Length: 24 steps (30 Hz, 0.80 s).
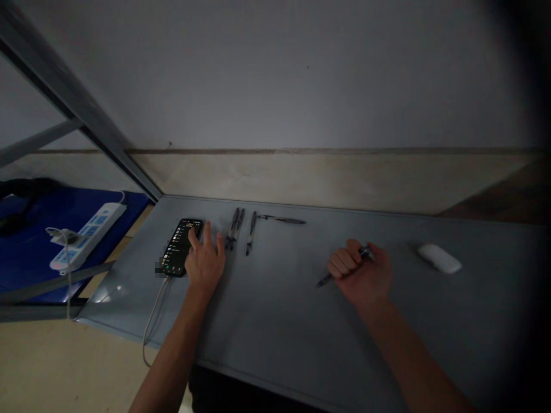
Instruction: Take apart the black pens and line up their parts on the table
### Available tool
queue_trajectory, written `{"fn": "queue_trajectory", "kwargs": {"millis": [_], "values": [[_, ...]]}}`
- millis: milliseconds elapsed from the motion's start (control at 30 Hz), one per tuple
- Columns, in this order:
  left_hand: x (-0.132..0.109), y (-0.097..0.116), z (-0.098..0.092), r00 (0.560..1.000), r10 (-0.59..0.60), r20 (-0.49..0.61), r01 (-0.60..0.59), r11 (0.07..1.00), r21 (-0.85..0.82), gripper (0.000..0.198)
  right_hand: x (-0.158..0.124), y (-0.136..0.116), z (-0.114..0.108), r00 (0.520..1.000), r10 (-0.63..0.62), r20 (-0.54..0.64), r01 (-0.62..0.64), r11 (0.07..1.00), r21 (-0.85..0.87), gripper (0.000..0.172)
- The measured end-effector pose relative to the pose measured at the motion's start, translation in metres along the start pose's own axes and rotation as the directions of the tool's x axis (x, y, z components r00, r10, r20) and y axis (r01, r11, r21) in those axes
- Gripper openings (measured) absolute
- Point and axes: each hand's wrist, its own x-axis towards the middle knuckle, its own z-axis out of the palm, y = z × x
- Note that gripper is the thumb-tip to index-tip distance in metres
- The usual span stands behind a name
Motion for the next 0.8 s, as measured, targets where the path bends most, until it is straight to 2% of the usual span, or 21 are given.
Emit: {"fn": "queue_trajectory", "kwargs": {"millis": [300,567,800], "values": [[-0.0006,-0.0007,-0.0010,1.000,-0.008,-0.003,0.008,1.000,-0.023,0.062,-0.0005,0.0005,-0.0017,1.000,-0.005,-0.006,0.005,0.999,0.044,0.032],[-0.0017,0.0007,-0.0041,0.999,-0.030,0.018,0.031,0.998,-0.048,0.063,0.0010,0.0017,0.0004,0.997,-0.035,-0.073,0.033,0.999,-0.024,0.035],[-0.0029,0.0006,-0.0053,0.997,-0.069,0.021,0.071,0.994,-0.082,0.066,0.0024,0.0018,-0.0029,0.997,-0.024,-0.080,0.021,0.999,-0.041,0.036]]}}
